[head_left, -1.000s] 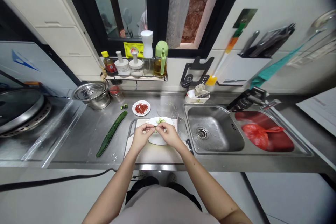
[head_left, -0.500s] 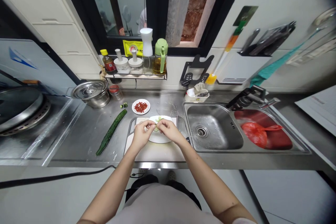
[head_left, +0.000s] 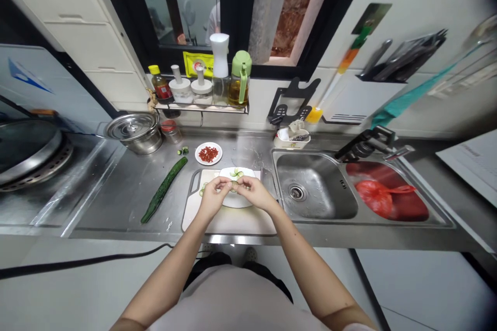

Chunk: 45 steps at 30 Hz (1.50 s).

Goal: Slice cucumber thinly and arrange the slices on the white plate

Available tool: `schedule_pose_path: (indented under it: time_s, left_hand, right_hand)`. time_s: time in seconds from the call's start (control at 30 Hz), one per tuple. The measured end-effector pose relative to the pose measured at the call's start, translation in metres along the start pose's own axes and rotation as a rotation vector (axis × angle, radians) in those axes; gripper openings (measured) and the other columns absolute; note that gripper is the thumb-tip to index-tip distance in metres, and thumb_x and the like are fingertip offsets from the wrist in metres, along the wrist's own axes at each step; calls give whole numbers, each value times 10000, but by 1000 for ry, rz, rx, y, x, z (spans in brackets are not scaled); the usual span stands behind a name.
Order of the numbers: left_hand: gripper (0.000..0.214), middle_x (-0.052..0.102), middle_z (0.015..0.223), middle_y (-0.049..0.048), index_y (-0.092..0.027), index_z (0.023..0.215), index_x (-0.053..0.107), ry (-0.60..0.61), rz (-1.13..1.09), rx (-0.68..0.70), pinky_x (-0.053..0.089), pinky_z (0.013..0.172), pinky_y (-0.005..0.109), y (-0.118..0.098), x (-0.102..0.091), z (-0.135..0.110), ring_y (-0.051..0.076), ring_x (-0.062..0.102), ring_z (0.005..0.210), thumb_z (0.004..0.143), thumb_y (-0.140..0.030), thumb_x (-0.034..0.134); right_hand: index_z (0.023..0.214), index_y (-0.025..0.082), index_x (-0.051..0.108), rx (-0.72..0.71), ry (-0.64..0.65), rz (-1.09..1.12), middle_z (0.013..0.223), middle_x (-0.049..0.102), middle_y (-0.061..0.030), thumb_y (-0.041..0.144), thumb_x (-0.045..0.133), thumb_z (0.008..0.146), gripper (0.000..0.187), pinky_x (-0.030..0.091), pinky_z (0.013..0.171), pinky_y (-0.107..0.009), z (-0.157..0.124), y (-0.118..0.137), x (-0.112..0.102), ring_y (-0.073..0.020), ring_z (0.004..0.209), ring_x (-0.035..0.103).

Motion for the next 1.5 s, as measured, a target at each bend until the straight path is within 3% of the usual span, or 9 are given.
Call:
schedule_pose_path:
  time_s: [0.23, 0.5, 0.83, 1.13, 1.5]
  left_hand:
    - [272, 604, 715, -15, -169, 910, 619, 156, -55, -87, 447, 708, 243, 19, 21, -15, 120, 570, 711, 725, -346, 713]
    - [340, 622, 727, -9, -160, 967, 638, 296, -145, -185, 443, 770, 258, 25, 27, -18, 121, 591, 744, 720, -365, 749]
    - [201, 684, 772, 26, -163, 871, 691, 183, 96, -89, 470, 738, 254, 28, 16, -19, 140, 613, 746, 772, -337, 672]
    - [195, 714, 766, 27, -172, 850, 728, 174, 233, -59, 467, 737, 253, 26, 14, -22, 148, 616, 726, 800, -327, 620]
    - [176, 718, 757, 12, -212, 818, 738, 177, 427, 61, 429, 822, 306, 4, 14, -20, 169, 613, 727, 818, -321, 600]
  right_hand:
    - [676, 187, 535, 53, 51, -33, 624, 508, 26, 490, 588, 824, 342, 360, 627, -248, -20, -29, 0, -119, 625, 446]
    - [705, 184, 561, 93, 160, -52, 652, 520, 23, 528, 594, 822, 365, 360, 629, -249, -27, -26, -2, -119, 630, 447]
    - [712, 190, 557, 80, 98, -67, 661, 532, 20, 435, 539, 861, 287, 363, 649, -252, -30, -27, 2, -128, 664, 477]
    - [669, 196, 539, 134, 14, 15, 619, 521, 31, 397, 562, 820, 253, 367, 614, -245, -31, -38, 4, -119, 627, 472]
    - [627, 203, 515, 375, -10, 283, 492, 473, 56, 318, 544, 716, 148, 260, 456, -205, -33, -41, 14, -76, 458, 364]
Point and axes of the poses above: each hand's wrist, its own z-axis towards the middle knuckle, its own x-axis out of the palm, y = z × x, the point moved 7 cm from there along z, towards the middle knuckle
